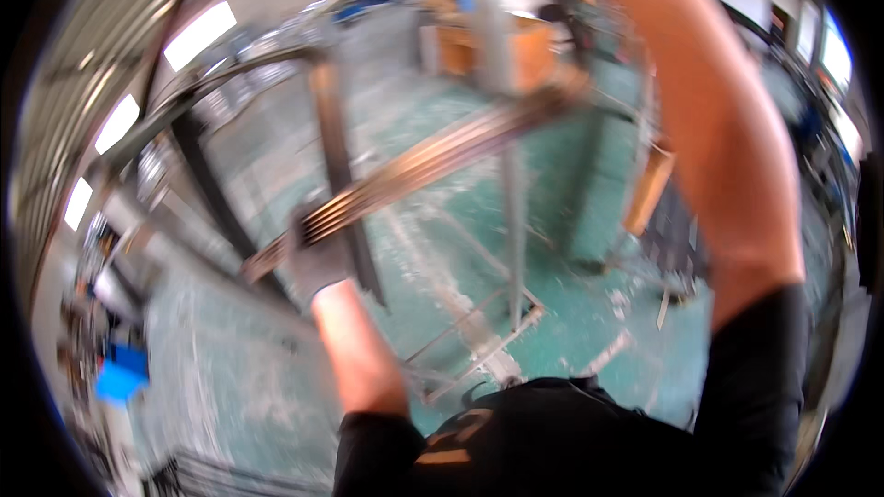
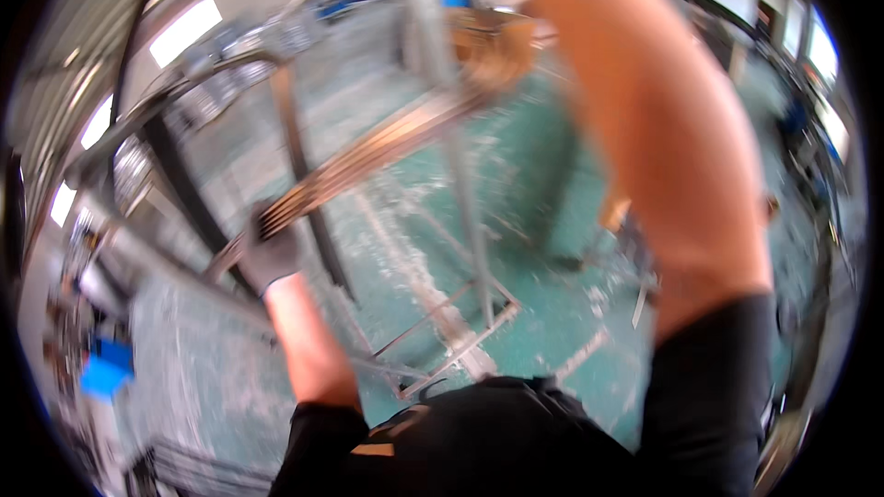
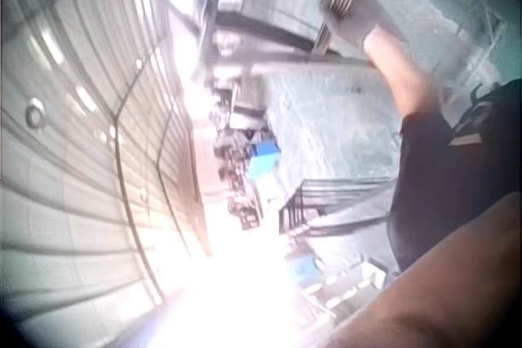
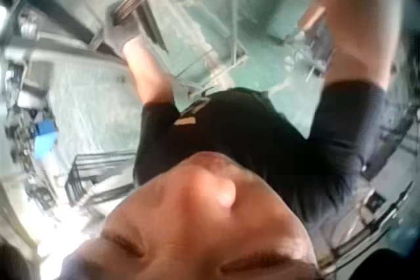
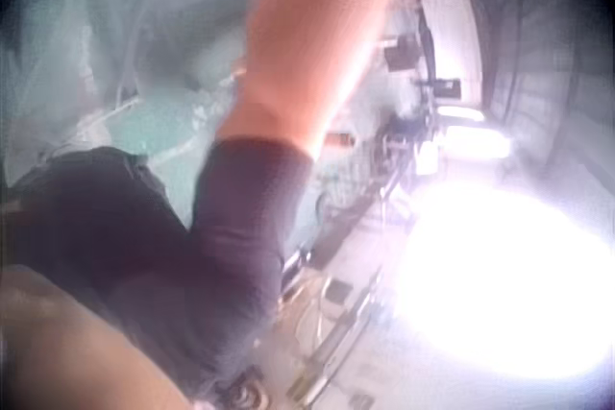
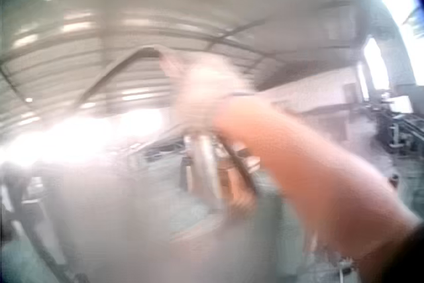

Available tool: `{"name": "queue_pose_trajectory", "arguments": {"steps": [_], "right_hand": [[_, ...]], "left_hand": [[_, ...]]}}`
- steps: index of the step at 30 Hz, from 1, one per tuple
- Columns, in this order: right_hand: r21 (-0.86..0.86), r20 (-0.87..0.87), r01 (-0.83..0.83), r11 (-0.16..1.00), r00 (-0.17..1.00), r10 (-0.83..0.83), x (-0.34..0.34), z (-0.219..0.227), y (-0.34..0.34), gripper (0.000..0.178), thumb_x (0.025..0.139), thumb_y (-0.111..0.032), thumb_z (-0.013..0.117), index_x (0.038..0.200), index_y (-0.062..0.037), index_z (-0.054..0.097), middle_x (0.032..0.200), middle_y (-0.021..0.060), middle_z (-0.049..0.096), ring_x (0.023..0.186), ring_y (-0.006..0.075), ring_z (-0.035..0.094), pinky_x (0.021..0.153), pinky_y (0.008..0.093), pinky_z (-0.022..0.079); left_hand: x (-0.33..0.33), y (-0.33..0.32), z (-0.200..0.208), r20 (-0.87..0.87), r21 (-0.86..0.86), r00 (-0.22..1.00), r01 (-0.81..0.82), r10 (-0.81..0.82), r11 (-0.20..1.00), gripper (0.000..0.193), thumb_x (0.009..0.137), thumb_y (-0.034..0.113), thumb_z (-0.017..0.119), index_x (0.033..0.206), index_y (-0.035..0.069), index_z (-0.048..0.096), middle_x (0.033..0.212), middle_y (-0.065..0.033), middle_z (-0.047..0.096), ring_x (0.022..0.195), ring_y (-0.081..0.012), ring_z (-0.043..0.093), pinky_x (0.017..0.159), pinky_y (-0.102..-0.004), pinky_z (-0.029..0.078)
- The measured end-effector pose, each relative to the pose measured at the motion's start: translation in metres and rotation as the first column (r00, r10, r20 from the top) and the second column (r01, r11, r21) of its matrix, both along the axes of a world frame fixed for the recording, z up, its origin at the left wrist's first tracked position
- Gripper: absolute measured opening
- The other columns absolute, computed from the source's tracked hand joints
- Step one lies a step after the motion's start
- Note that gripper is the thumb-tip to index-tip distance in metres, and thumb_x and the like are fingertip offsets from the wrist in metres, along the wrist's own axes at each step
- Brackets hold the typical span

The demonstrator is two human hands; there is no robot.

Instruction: The person picks up bundles of straight metal rods from a rack and feeds them into a yellow bending machine. The machine bends the rods into a U-shape, which the person then removes and places onto a nearby rack. This process is repeated multiple times throughout the clip.

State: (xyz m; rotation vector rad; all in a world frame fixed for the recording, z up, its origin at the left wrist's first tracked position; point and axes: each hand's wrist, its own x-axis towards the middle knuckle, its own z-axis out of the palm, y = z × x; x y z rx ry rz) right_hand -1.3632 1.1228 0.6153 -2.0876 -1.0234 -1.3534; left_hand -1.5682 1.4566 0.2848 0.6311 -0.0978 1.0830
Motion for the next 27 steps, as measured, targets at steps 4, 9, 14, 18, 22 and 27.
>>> {"name": "queue_pose_trajectory", "arguments": {"steps": [4,9,14,18,22,27], "right_hand": [[-0.007,-0.156,-0.414,0.91,0.9,0.408,-0.045,-0.04,0.162,0.035,0.087,-0.032,0.071,0.106,-0.0031,0.077,0.11,0.012,0.073,0.095,0.0244,0.071,0.081,0.0388,0.055],[-0.205,-0.272,-0.606,0.768,0.789,0.55,-0.073,-0.1,0.2,0.034,0.08,-0.031,0.075,0.101,-0.0049,0.079,0.114,0.0128,0.074,0.1,0.0293,0.072,0.083,0.0428,0.056],[0.291,0.095,-0.73,0.619,0.666,0.74,-0.059,-0.235,0.163,0.031,0.088,-0.027,0.059,0.098,-0.0011,0.073,0.102,0.0133,0.069,0.096,0.03,0.068,0.084,0.0453,0.053],[0.19,0.116,-0.916,0.353,0.378,0.919,0.038,-0.374,-0.003,0.039,0.099,-0.035,0.056,0.106,-0.0001,0.071,0.11,0.017,0.07,0.105,0.0352,0.067,0.092,0.0541,0.054],[0.295,-0.631,-0.444,0.846,0.574,0.521,0.146,-0.56,-0.131,0.022,0.088,-0.012,0.066,0.109,-0.0062,0.073,0.102,0.0172,0.071,0.094,0.0361,0.069,0.08,0.046,0.057],[-0.227,-0.973,0.14,0.964,-0.061,-0.221,0.258,-0.703,-0.242,0.035,0.095,-0.022,0.061,0.129,-0.017,0.068,0.122,0.0154,0.07,0.116,0.0364,0.065,0.1,0.0479,0.052]], "left_hand": [[-0.068,0.064,-0.009,-0.079,-0.216,0.965,-0.263,0.251,0.94,0.027,0.102,0.008,0.056,0.119,-0.012,0.064,0.118,-0.0202,0.068,0.117,-0.028,0.062,0.106,-0.0406,0.049],[-0.01,0.047,-0.029,0.013,-0.529,1.0,-0.01,0.02,0.848,0.026,0.098,0.01,0.061,0.119,-0.005,0.064,0.12,-0.0167,0.07,0.117,-0.0339,0.064,0.11,-0.0501,0.047],[-0.031,-0.018,-0.105,-0.467,-0.137,0.869,-0.256,0.166,0.957,0.04,0.101,0.024,0.062,0.131,-0.002,0.059,0.139,-0.0137,0.059,0.129,-0.0281,0.055,0.11,-0.0436,0.044],[0.016,-0.147,-0.147,-0.685,0.726,0.242,0.3,0.687,0.619,0.032,0.103,0.019,0.06,0.128,0.001,0.058,0.12,-0.0112,0.062,0.111,-0.0221,0.06,0.094,-0.0374,0.052],[0.136,-0.271,-0.135,-0.947,0.137,0.32,0.317,0.03,0.938,0.023,0.101,0.016,0.061,0.114,-0.002,0.058,0.099,-0.0094,0.063,0.096,-0.0218,0.062,0.083,-0.0366,0.052],[0.353,-0.331,-0.089,-0.906,0.354,0.358,0.349,0.226,0.868,0.019,0.103,0.015,0.058,0.114,-0.001,0.06,0.1,-0.011,0.065,0.092,-0.0208,0.063,0.088,-0.0371,0.05]]}}
